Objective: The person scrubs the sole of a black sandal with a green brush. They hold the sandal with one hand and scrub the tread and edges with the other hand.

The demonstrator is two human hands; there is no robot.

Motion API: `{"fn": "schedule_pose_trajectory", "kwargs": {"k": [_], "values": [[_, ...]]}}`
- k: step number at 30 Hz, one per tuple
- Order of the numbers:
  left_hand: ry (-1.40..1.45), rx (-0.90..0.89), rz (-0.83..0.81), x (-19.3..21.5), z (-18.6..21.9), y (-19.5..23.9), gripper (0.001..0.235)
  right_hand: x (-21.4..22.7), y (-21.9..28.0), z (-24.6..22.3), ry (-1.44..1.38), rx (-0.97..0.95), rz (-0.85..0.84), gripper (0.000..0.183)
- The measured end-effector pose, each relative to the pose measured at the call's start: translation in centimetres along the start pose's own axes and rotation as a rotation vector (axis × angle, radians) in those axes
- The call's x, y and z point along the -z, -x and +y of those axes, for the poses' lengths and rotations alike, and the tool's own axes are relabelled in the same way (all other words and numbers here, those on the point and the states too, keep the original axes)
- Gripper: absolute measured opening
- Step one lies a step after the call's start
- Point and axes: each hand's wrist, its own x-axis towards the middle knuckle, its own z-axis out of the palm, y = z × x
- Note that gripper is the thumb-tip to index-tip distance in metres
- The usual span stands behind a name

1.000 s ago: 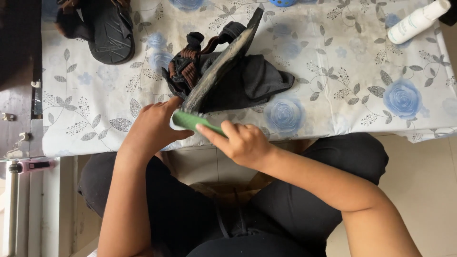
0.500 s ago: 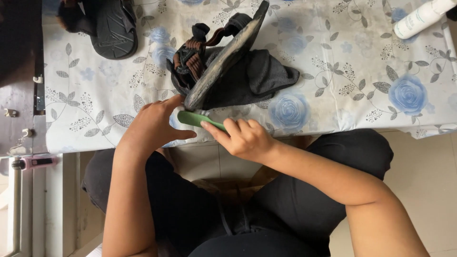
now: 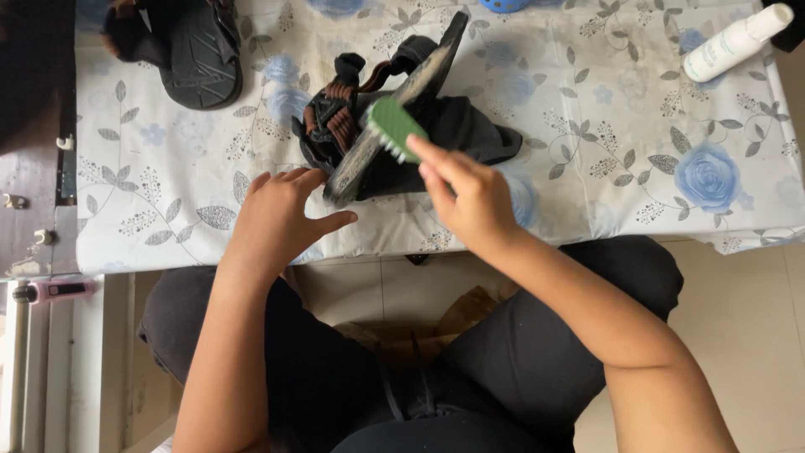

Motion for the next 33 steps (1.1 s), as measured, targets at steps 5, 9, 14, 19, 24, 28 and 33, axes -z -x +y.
{"fn": "schedule_pose_trajectory", "kwargs": {"k": [5,9,14,19,24,28,33], "values": [[-0.019,-0.071,0.209,-0.7,0.2,0.0,0.044,1.6,-0.5,-1.7,0.24,0.177,-0.097,0.03],[-0.077,-0.026,0.246,-1.2,0.2,-0.2,0.037,4.1,-3.3,1.0,0.522,0.073,-0.006,0.031],[-0.085,-0.024,0.251,-2.0,-0.1,-0.8,0.04,2.6,-2.1,-3.2,0.326,0.206,-0.101,0.031],[-0.066,0.026,0.223,-1.6,0.2,-0.6,0.038,1.9,-3.0,2.0,0.492,0.119,0.06,0.027],[-0.034,0.027,0.18,-1.8,0.2,-0.7,0.037,2.4,-0.8,-3.3,0.305,0.277,-0.065,0.03],[-0.012,0.038,0.152,-1.8,0.1,-0.9,0.036,3.2,-3.0,1.5,0.373,0.195,-0.014,0.028],[-0.008,0.045,0.138,-1.4,0.2,-0.9,0.034,1.4,-1.6,0.5,0.251,0.22,-0.025,0.029]]}}
